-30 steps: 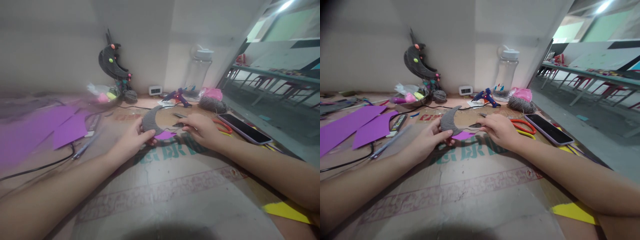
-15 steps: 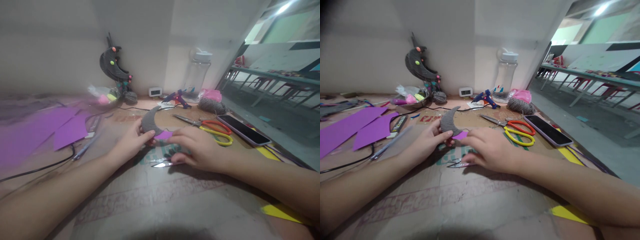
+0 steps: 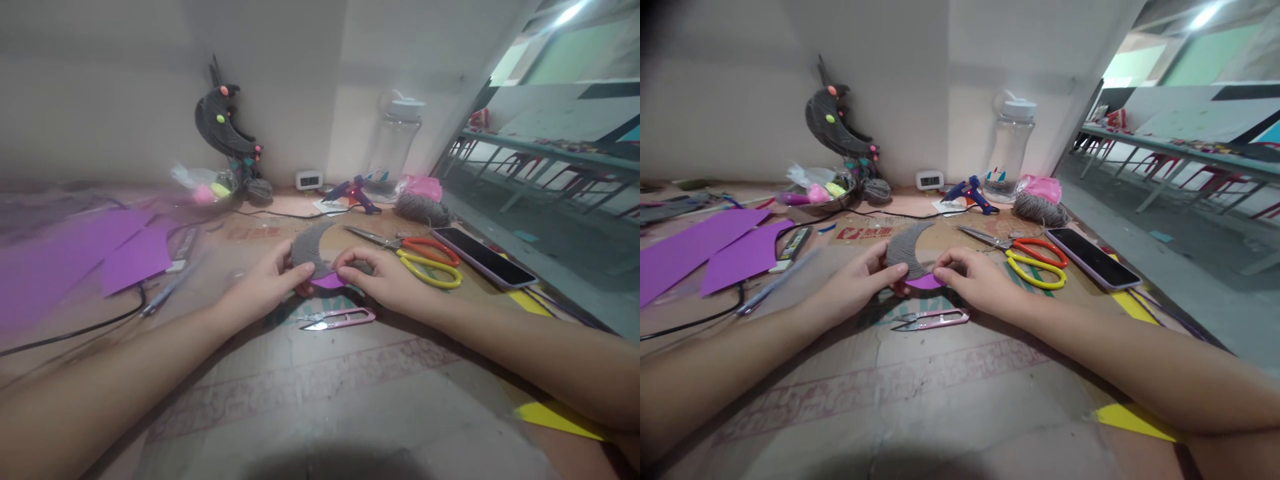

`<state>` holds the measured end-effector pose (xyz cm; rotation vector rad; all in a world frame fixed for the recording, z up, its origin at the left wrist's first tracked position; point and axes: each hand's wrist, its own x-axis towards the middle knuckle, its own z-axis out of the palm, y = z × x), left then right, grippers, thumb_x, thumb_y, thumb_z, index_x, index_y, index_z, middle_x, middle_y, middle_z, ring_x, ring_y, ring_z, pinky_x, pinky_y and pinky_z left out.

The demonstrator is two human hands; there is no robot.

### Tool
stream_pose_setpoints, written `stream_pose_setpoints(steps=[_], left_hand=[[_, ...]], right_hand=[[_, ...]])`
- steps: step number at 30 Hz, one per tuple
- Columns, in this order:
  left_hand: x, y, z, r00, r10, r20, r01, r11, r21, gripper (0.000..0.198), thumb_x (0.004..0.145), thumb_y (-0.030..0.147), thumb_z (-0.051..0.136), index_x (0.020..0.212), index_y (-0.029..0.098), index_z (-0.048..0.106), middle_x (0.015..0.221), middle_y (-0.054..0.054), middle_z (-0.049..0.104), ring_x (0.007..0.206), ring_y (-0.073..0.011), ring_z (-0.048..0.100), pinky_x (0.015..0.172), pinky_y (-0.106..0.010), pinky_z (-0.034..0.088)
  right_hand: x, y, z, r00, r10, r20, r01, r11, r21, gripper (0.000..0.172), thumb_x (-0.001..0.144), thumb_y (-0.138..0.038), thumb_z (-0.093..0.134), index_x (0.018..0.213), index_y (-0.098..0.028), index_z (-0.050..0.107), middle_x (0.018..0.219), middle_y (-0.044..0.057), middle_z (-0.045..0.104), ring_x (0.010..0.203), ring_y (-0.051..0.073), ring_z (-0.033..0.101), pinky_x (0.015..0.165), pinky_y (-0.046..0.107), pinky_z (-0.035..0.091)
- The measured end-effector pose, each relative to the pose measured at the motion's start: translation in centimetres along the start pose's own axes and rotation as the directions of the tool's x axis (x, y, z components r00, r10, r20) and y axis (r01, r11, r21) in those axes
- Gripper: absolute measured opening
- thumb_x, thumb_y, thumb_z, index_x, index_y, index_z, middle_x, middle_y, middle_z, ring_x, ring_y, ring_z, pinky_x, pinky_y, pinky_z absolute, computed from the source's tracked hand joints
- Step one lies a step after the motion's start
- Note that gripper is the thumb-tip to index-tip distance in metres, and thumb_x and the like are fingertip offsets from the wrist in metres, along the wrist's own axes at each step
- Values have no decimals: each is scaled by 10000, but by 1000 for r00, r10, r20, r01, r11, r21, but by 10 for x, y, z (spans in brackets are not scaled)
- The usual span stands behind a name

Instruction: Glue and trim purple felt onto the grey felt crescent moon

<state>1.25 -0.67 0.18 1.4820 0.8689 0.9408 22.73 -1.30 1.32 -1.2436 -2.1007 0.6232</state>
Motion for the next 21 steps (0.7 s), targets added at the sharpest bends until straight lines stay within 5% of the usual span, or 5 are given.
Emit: stream_pose_setpoints(steps=[16, 21], left_hand=[[1, -6, -4, 993, -41, 106, 38, 999, 28, 257, 879, 413, 631, 968, 172, 648, 836, -26, 702, 630, -120, 652, 595, -229, 517], [1, -6, -4, 993, -44, 106, 41, 999, 32, 271, 883, 413, 628, 1003, 171, 649, 812, -18, 687, 622, -116, 647, 592, -229, 515]], right_hand=[[-2, -2, 0, 999, 44, -25, -39, 984, 173, 165, 875, -331, 587, 817, -178, 612, 696, -15, 645, 551, 106, 552, 524, 233, 428], [1, 2, 0, 999, 31, 28, -35, 988, 151, 184, 912, -320, 558, 840, -177, 648, 781, 14, 693, 699, 144, 647, 656, 275, 507]])
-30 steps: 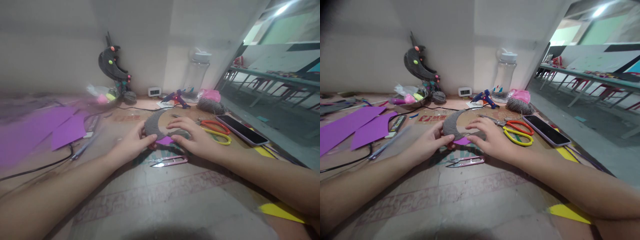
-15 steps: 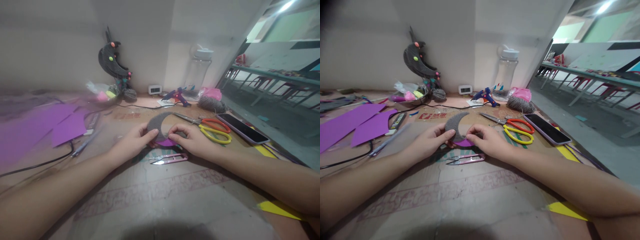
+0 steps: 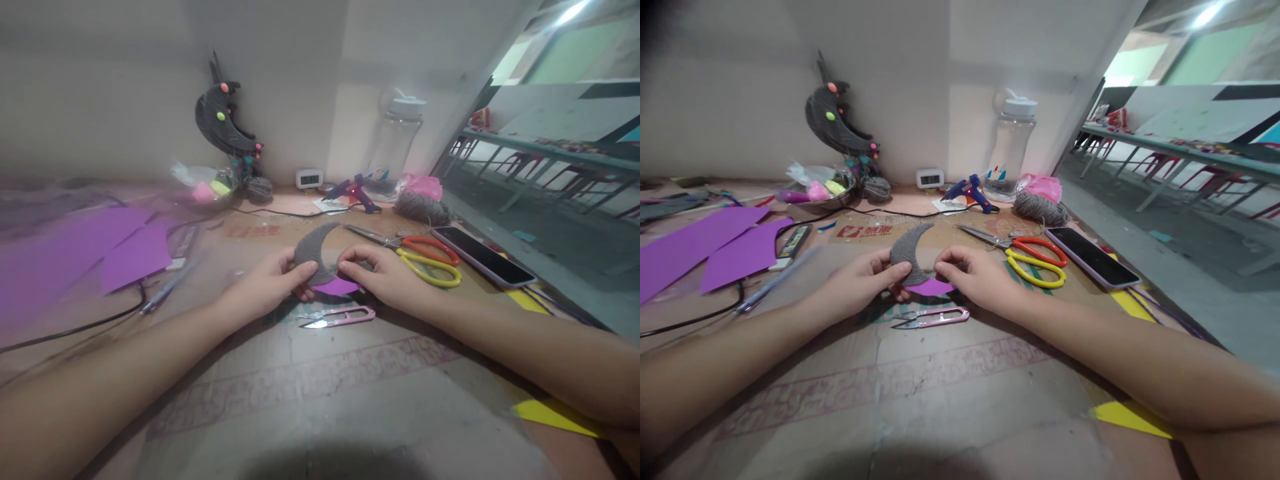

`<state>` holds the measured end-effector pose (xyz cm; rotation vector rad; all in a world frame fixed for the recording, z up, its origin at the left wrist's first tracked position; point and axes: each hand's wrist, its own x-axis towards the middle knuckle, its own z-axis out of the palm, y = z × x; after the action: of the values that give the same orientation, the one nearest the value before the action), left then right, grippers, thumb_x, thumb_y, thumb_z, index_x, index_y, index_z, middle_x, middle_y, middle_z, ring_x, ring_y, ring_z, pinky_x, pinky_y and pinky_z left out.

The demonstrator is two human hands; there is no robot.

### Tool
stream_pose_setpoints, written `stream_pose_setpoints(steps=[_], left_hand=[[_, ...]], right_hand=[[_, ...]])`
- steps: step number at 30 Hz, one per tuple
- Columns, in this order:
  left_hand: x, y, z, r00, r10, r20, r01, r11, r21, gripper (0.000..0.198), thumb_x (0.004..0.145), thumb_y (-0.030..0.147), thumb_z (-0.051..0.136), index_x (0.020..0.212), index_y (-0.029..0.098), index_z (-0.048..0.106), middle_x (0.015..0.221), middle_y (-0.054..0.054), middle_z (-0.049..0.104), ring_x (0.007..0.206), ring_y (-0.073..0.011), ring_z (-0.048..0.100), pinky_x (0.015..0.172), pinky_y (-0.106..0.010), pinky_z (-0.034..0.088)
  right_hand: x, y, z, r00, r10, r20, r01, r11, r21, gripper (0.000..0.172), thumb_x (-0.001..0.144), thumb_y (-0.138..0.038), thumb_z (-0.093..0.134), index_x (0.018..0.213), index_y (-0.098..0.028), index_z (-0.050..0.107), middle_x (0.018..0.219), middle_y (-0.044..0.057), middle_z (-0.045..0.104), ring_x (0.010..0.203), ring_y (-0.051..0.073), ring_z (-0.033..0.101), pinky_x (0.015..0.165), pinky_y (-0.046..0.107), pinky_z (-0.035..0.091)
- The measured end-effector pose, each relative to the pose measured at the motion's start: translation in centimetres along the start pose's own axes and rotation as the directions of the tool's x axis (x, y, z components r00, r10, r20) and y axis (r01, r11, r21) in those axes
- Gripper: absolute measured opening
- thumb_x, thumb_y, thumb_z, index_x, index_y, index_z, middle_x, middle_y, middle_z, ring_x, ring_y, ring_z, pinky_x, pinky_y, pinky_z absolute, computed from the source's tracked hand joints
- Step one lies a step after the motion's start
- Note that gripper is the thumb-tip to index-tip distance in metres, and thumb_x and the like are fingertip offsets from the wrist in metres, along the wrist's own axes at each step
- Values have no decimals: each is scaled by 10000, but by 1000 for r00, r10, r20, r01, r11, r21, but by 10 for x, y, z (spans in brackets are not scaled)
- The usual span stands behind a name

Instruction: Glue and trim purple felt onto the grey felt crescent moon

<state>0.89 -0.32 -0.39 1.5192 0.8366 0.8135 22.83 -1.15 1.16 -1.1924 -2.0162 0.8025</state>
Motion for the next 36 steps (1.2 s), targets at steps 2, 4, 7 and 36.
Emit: stream_pose_setpoints(steps=[2, 4, 7, 36], left_hand=[[0, 2, 1, 1000, -6, -22, 6, 1000, -7, 272, 882, 403, 632, 1017, 167, 634, 809, -11, 680, 616, -111, 647, 592, -226, 514], [-1, 4, 1, 998, -15, -56, 14, 1000, -13, 268, 882, 392, 633, 1015, 159, 621, 803, -10, 678, 615, -110, 648, 596, -226, 515], [-1, 6, 2, 995, -13, -100, 12, 1000, -8, 284, 885, 402, 625, 1013, 149, 619, 800, -17, 681, 627, -118, 651, 610, -238, 522], [-8, 12, 0, 950, 73, -304, -19, 984, 179, 350, 867, 425, 602, 1171, 256, 640, 863, 20, 688, 849, -168, 621, 794, -269, 470]], right_hand=[[2, 4, -1, 999, -37, -10, 37, 999, -15, 239, 957, -325, 488, 928, -175, 671, 935, 52, 718, 860, 171, 672, 767, 312, 527], [3, 8, -3, 991, -80, -109, 80, 997, -4, 282, 985, -351, 437, 1032, -174, 651, 1043, 74, 703, 970, 183, 658, 846, 340, 523], [3, 11, -5, 958, -143, -249, 139, 990, -31, 271, 968, -393, 479, 1056, -171, 607, 1038, 80, 679, 981, 192, 642, 876, 362, 516], [-11, -2, 2, 804, -564, 186, 583, 689, -430, 178, 915, -290, 611, 1028, -157, 642, 927, 67, 708, 859, 186, 625, 786, 306, 440]])
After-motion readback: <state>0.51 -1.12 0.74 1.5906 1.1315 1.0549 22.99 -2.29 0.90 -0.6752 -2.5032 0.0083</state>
